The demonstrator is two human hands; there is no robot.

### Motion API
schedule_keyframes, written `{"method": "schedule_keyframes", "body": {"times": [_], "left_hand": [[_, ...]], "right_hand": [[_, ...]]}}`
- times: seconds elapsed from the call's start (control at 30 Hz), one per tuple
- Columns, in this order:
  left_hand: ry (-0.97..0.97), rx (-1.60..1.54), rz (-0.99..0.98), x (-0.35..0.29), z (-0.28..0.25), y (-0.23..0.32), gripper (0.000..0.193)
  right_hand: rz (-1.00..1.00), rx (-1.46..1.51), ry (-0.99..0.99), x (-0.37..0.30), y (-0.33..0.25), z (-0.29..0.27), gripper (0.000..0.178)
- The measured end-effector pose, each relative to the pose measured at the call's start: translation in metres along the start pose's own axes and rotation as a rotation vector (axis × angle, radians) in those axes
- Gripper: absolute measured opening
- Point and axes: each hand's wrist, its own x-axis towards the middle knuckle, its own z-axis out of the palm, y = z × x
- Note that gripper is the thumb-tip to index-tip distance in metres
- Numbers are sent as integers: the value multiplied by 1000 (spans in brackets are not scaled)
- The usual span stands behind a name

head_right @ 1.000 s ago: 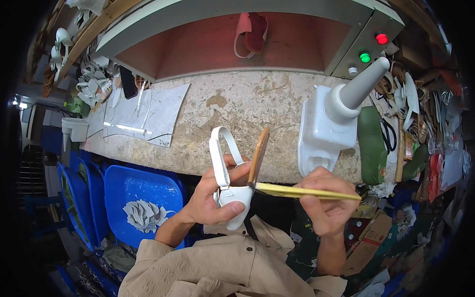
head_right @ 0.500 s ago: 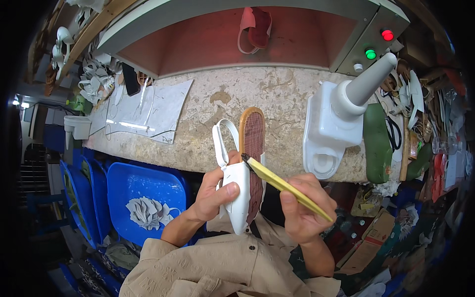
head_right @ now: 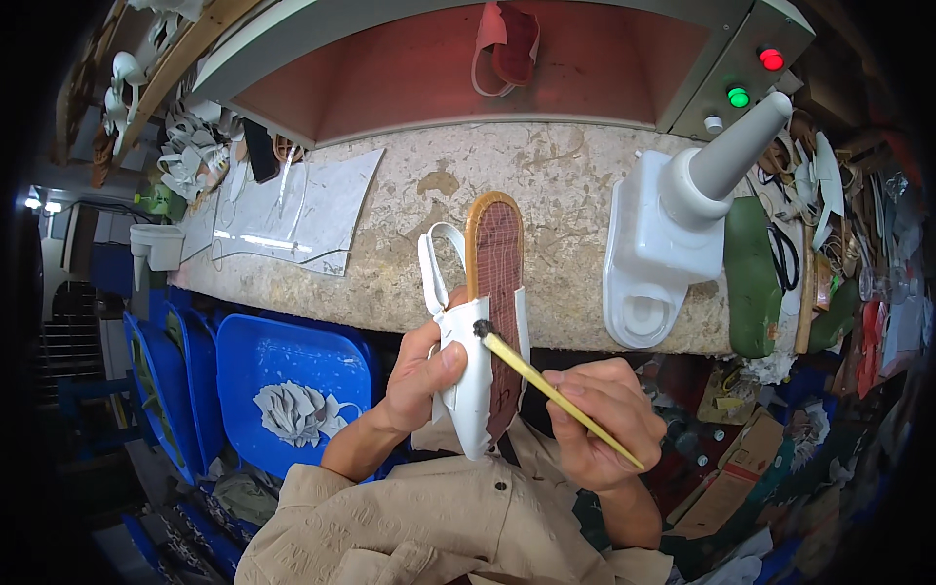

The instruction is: The person paints the white upper part of a slipper using a yellow brush. They hold the slipper in their left hand and apply paint to the edges and interior surfaces. After finishing one slipper, they place it on a wooden shelf and pick up another slipper to repeat the process.

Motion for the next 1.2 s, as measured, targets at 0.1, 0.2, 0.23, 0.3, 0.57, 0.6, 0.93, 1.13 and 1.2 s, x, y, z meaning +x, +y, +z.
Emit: {"method": "schedule_keyframes", "body": {"times": [0.1, 0.2, 0.23, 0.3, 0.57, 0.6, 0.93, 1.13, 1.2], "left_hand": [[-11, -38, -16, 1, 0, 2, 61], [-73, -105, -36, 1, -3, 4, 66], [-76, -114, -32, 2, -3, 5, 66], [-73, -134, -24, 3, -2, 7, 66], [-108, -229, -38, 7, 0, 6, 64], [-100, -246, -30, 8, 1, 6, 63], [-99, -284, -6, 14, 1, 5, 59], [-68, -261, 35, 17, 3, 4, 58], [-69, -260, 34, 17, 2, 4, 58]], "right_hand": [[-24, -6, -32, -3, -3, -4, 19], [-31, -21, -80, -12, -8, -11, 20], [-37, -1, -92, -14, -9, -13, 20], [-48, 9, -95, -16, -10, -17, 21], [-111, -71, -96, -1, -3, -9, 22], [-136, -61, -115, -4, -2, -10, 22], [-110, 10, -138, -22, -8, -23, 23], [-201, -14, -271, -13, -27, -16, 22], [-150, -89, -136, -12, -25, -5, 22]]}}
